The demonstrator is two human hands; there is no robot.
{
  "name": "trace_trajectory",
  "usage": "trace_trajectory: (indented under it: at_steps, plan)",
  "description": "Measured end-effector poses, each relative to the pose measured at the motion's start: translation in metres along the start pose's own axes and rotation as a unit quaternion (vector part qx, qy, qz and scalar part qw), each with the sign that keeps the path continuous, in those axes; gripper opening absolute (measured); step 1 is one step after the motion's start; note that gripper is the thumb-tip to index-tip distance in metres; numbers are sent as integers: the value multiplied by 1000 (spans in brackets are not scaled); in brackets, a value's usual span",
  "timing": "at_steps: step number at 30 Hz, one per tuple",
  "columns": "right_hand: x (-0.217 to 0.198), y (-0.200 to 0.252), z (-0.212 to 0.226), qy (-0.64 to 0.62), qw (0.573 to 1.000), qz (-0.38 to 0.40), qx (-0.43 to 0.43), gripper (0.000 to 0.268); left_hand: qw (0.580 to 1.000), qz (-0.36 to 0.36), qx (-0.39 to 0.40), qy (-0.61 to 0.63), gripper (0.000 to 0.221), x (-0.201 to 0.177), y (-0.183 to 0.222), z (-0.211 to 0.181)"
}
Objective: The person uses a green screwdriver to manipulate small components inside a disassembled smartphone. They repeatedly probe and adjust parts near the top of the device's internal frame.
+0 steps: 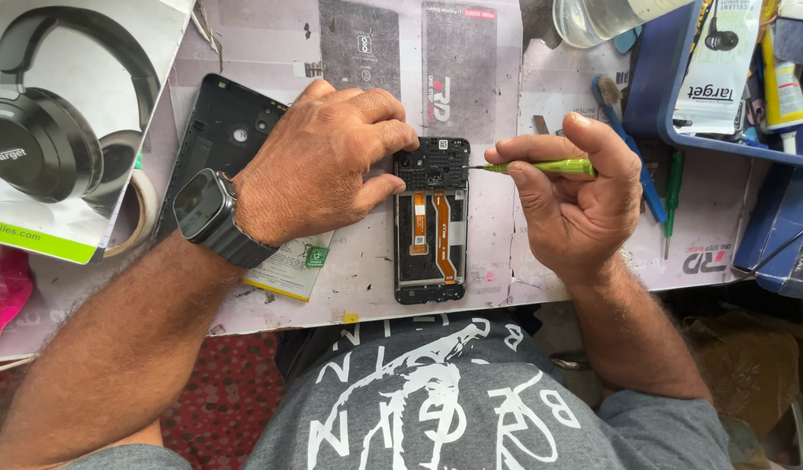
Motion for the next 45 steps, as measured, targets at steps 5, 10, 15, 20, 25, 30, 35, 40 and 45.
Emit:
trace_trajectory:
  at_steps: [5,10,15,20,25,30,35,40,45]
  plan:
    - [0,3,0,-3,1000,2,1,54,1000,-2,-2,-2,36,1,1,1]
    - [2,4,6,0,1000,10,0,54,1000,-4,-5,-3,36,4,1,0]
    - [6,6,11,13,1000,22,6,54,1000,-2,-3,-7,35,4,2,1]
    - [7,5,10,24,999,28,1,53,1000,-1,-2,-11,36,4,1,1]
    - [9,5,9,28,999,35,-7,52,1000,-3,-3,-10,35,3,1,1]
    - [8,4,11,59,997,43,-5,53,1000,-1,-4,-8,35,4,1,1]
    - [10,2,14,79,996,49,-13,54,1000,-12,-3,0,37,1,0,1]
    - [12,3,16,116,991,58,-16,55,1000,-9,-4,-7,36,2,1,1]
    - [16,-5,27,225,965,58,-120,54,1000,-8,-2,-9,36,3,1,1]
Point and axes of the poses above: each hand's wrist, its own y-axis away from the middle knuckle, its own x-axis out of the palm, z = x × y, the point moved 5 cm from there along -y, towards the middle knuckle, and after that the axes turned 9 degrees about -y, right-handed, at the moved point
